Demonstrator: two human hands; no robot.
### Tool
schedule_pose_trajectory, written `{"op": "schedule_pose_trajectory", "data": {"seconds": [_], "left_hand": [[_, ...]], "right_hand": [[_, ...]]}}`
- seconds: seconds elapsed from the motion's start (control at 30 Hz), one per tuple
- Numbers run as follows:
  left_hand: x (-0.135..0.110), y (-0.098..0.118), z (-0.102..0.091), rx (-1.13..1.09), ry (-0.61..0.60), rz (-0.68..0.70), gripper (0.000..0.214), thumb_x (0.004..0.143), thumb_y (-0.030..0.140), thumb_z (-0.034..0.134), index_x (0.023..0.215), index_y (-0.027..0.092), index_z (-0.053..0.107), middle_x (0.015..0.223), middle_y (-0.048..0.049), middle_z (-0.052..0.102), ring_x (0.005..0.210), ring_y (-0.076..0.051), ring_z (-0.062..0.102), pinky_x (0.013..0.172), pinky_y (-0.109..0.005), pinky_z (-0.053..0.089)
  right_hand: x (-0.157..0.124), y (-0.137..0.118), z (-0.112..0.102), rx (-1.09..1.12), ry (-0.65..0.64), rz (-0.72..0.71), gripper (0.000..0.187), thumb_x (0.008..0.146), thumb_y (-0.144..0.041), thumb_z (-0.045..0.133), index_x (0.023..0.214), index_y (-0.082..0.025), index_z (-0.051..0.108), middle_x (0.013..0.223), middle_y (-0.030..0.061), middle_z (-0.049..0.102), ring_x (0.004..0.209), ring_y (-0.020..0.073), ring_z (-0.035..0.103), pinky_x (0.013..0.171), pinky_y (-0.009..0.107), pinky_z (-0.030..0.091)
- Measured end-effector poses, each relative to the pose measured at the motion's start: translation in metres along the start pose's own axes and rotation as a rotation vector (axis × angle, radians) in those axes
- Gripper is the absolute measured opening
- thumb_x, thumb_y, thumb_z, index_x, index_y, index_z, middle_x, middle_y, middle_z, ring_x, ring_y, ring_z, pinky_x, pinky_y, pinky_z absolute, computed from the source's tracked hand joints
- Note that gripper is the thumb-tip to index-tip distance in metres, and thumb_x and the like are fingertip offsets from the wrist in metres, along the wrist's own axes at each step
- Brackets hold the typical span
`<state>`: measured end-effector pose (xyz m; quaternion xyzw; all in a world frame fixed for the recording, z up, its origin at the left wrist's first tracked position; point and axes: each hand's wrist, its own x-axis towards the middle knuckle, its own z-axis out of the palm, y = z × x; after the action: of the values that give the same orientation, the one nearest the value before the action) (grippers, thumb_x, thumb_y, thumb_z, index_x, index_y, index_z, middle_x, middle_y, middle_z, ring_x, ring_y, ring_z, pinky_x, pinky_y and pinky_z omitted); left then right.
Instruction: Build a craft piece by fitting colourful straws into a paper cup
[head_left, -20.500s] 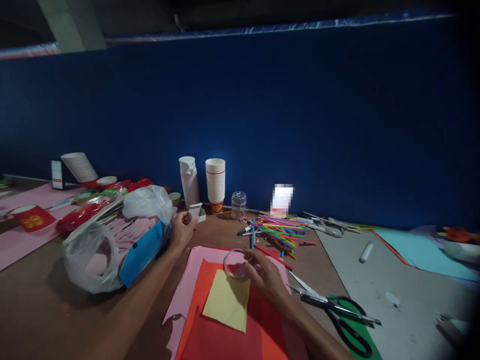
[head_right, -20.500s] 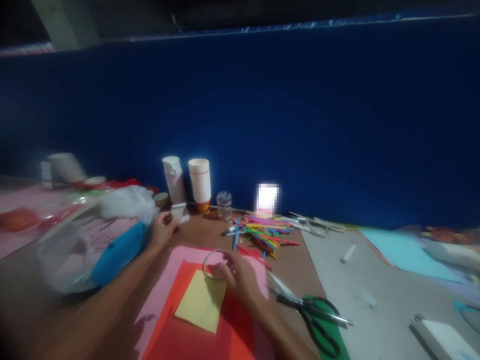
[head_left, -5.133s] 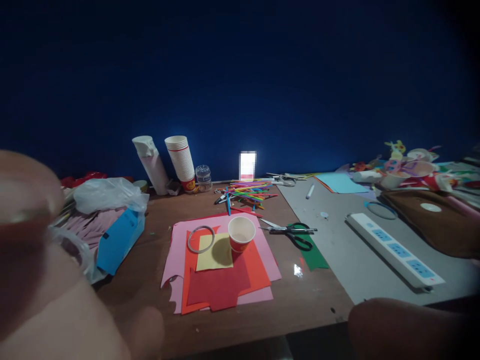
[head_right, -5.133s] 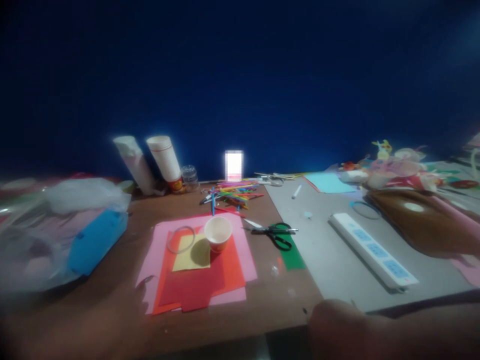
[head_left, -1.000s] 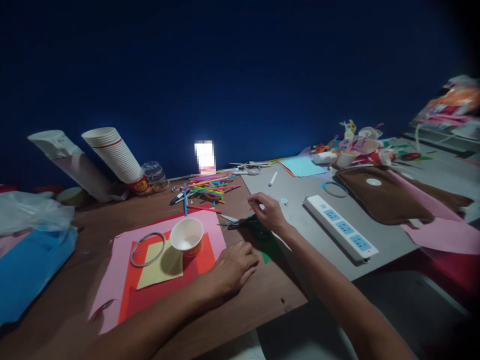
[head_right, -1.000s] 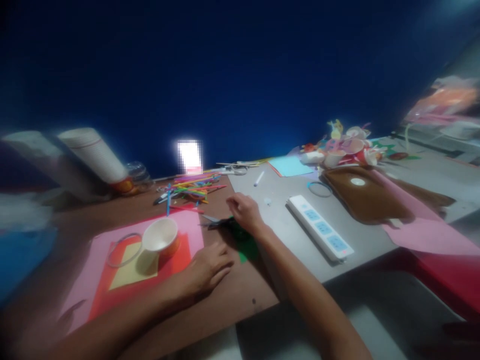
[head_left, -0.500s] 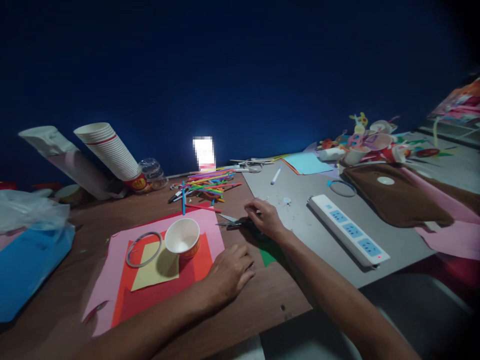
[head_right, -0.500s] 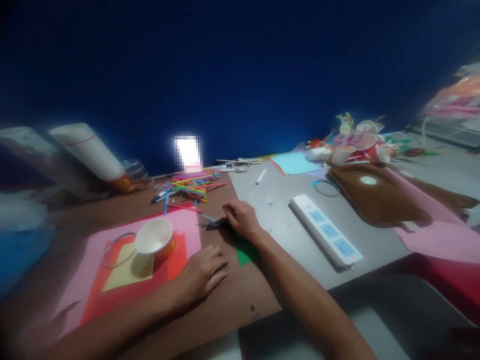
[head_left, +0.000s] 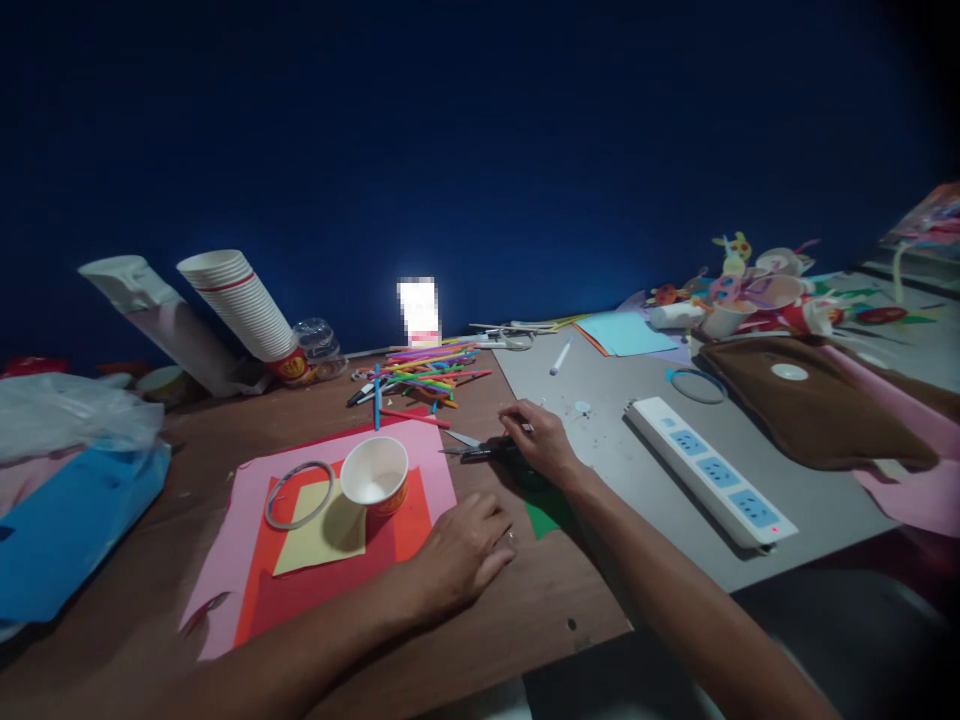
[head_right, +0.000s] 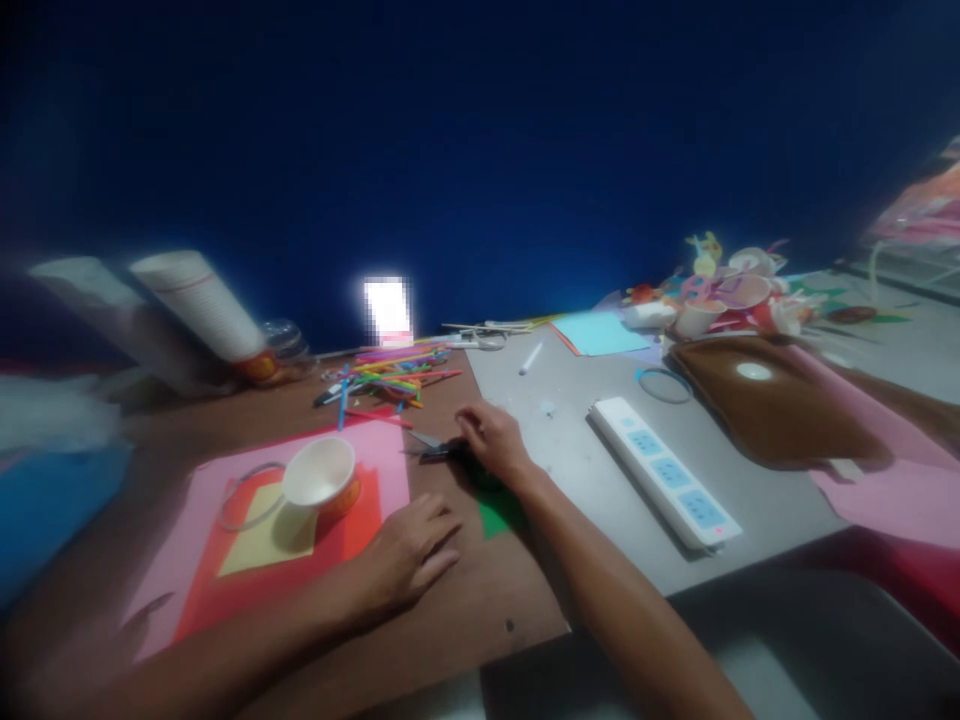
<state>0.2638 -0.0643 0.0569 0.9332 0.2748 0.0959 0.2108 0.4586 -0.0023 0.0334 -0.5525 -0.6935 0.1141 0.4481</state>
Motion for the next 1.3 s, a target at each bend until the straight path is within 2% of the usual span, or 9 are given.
{"op": "schedule_pose_trajectory", "data": {"seconds": [0.27,0.57,0.67,0.77,0.83,0.93,1.07,1.17,1.3], "left_hand": [[0.001,0.0,-0.008,-0.153,0.074,0.027,0.022,0.085,0.023,0.044,0.072,0.015,0.061,0.078,-0.0047,0.057,0.074,-0.013,0.051,0.065,-0.023,0.04],[-0.019,0.031,-0.075,-0.3,0.131,0.227,0.021,0.084,0.02,0.044,0.076,0.015,0.062,0.074,-0.0044,0.062,0.07,-0.011,0.054,0.065,-0.022,0.041],[-0.037,0.021,-0.097,-0.362,0.259,0.178,0.022,0.084,0.023,0.044,0.074,0.014,0.062,0.072,-0.0044,0.061,0.069,-0.012,0.054,0.066,-0.023,0.042],[-0.047,-0.001,-0.114,-0.41,0.449,-0.118,0.023,0.082,0.029,0.047,0.072,0.015,0.061,0.07,-0.0021,0.06,0.066,-0.012,0.053,0.062,-0.023,0.043],[-0.048,-0.015,-0.119,-0.445,0.547,-0.253,0.021,0.078,0.034,0.053,0.084,0.016,0.062,0.077,-0.0014,0.061,0.069,-0.012,0.054,0.062,-0.022,0.044],[-0.049,-0.027,-0.122,-0.518,0.592,-0.271,0.031,0.073,0.036,0.059,0.097,0.016,0.061,0.084,-0.0023,0.062,0.072,-0.013,0.056,0.063,-0.022,0.045],[-0.062,-0.037,-0.125,-0.56,0.685,-0.29,0.019,0.076,0.03,0.053,0.081,0.014,0.062,0.073,-0.0016,0.061,0.064,-0.011,0.055,0.06,-0.021,0.045],[-0.08,-0.057,-0.129,-0.561,0.694,-0.349,0.022,0.078,0.033,0.05,0.076,0.014,0.061,0.063,0.0002,0.058,0.058,-0.01,0.053,0.055,-0.02,0.045],[-0.103,-0.105,-0.125,-0.498,0.666,-0.452,0.027,0.079,0.035,0.045,0.072,0.014,0.06,0.057,0.0008,0.055,0.054,-0.01,0.05,0.054,-0.02,0.043]], "right_hand": [[0.006,0.002,-0.004,0.127,0.044,0.144,0.022,0.082,-0.034,0.048,0.083,-0.017,0.062,0.072,0.0014,0.064,0.068,0.0158,0.059,0.065,0.026,0.045],[0.011,-0.013,-0.025,0.203,0.201,0.199,0.02,0.078,-0.033,0.052,0.08,-0.016,0.061,0.064,0.0007,0.061,0.061,0.0148,0.058,0.064,0.028,0.044],[0.015,-0.04,-0.031,0.298,0.217,0.198,0.019,0.077,-0.034,0.055,0.078,-0.016,0.06,0.063,0.0012,0.061,0.059,0.0143,0.058,0.062,0.027,0.045],[0.022,-0.079,-0.026,0.379,0.14,0.133,0.019,0.078,-0.034,0.056,0.076,-0.016,0.059,0.063,0.0015,0.061,0.058,0.0139,0.058,0.06,0.026,0.046],[0.028,-0.109,-0.014,0.43,0.057,0.076,0.018,0.078,-0.033,0.056,0.076,-0.016,0.059,0.064,0.0017,0.062,0.059,0.0136,0.058,0.06,0.026,0.046],[0.035,-0.15,0.013,0.496,-0.055,0.001,0.014,0.079,-0.031,0.056,0.076,-0.017,0.059,0.066,0.0008,0.061,0.06,0.0129,0.057,0.058,0.024,0.046],[0.041,-0.184,0.044,0.485,-0.098,-0.086,0.013,0.079,-0.028,0.055,0.073,-0.017,0.061,0.066,0.0007,0.061,0.061,0.012,0.056,0.059,0.023,0.046],[0.04,-0.175,0.045,0.498,-0.15,-0.088,0.02,0.082,-0.033,0.051,0.084,-0.018,0.065,0.075,0.0026,0.065,0.063,0.0133,0.059,0.06,0.025,0.048],[0.028,-0.11,0.014,0.188,-0.133,0.005,0.029,0.084,-0.038,0.047,0.096,-0.019,0.065,0.081,0.0051,0.068,0.069,0.0173,0.062,0.064,0.029,0.048]]}}
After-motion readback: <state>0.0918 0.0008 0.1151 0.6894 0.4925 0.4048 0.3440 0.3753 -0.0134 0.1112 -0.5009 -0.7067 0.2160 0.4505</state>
